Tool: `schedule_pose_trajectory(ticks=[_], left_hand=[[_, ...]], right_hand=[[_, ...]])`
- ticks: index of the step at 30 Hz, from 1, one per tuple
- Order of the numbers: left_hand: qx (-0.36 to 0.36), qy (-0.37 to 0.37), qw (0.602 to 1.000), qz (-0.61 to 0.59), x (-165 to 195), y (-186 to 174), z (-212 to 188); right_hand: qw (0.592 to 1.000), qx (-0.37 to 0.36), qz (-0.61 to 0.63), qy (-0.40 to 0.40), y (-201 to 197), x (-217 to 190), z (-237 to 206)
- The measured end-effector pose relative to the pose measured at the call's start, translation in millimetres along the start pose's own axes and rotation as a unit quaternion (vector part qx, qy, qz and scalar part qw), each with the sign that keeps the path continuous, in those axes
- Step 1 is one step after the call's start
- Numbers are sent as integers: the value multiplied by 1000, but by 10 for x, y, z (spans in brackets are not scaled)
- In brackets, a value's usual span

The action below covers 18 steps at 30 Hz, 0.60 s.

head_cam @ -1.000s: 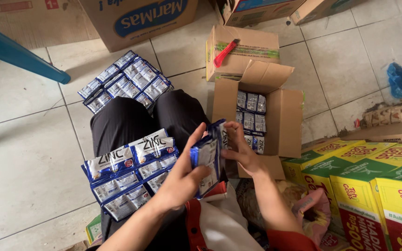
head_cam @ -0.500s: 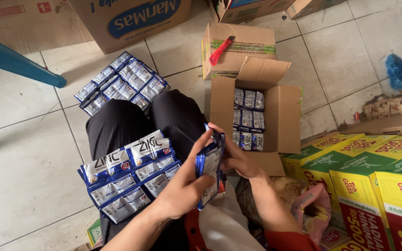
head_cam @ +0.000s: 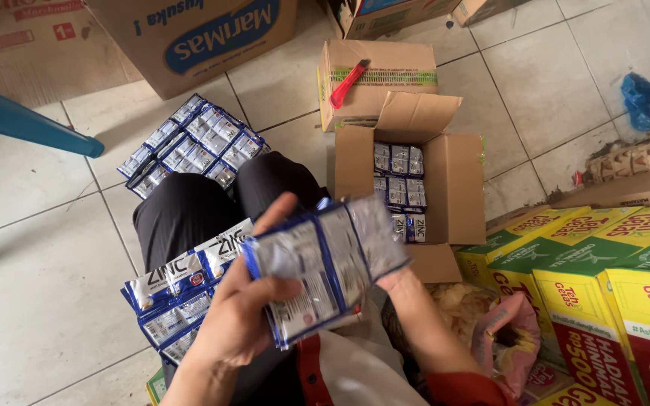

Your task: The person sits on the floor and uses a red utility knife to cut open a cardboard box. They remove shrink-wrapped packs of zinc supplement sachets, separate them into smaller groups, and place them into a second open cardboard box.

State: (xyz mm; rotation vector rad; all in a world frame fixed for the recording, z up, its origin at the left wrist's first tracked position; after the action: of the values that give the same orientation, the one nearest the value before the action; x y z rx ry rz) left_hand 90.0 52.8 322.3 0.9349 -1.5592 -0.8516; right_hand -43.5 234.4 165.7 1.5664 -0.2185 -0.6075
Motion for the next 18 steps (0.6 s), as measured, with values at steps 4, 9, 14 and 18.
schedule_pose_trajectory(ticks=[4, 9, 14, 18], left_hand=[[54, 95, 993, 35, -11, 13, 95], [45, 138, 987, 70, -192, 30, 193], [32, 77, 989, 125, -426, -34, 267], [42, 58, 991, 112, -578, -203, 403]], right_hand=[[993, 106, 49, -34, 192, 249, -130], [999, -31, 15, 3, 656, 531, -238], [982, 124, 124, -68, 473, 376, -127], [966, 195, 123, -118, 266, 173, -133]])
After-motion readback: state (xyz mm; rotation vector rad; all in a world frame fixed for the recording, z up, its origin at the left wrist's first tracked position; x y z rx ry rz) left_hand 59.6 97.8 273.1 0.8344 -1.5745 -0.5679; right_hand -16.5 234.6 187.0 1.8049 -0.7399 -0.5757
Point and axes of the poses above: each hand's wrist, its own z-axis towards the middle knuckle, its own y-axis out of the palm, x = y × z, the point moved 3 cm from there along z, towards the middle knuckle, and after that the axes turned 11 degrees about -x, right-handed, at the moved point
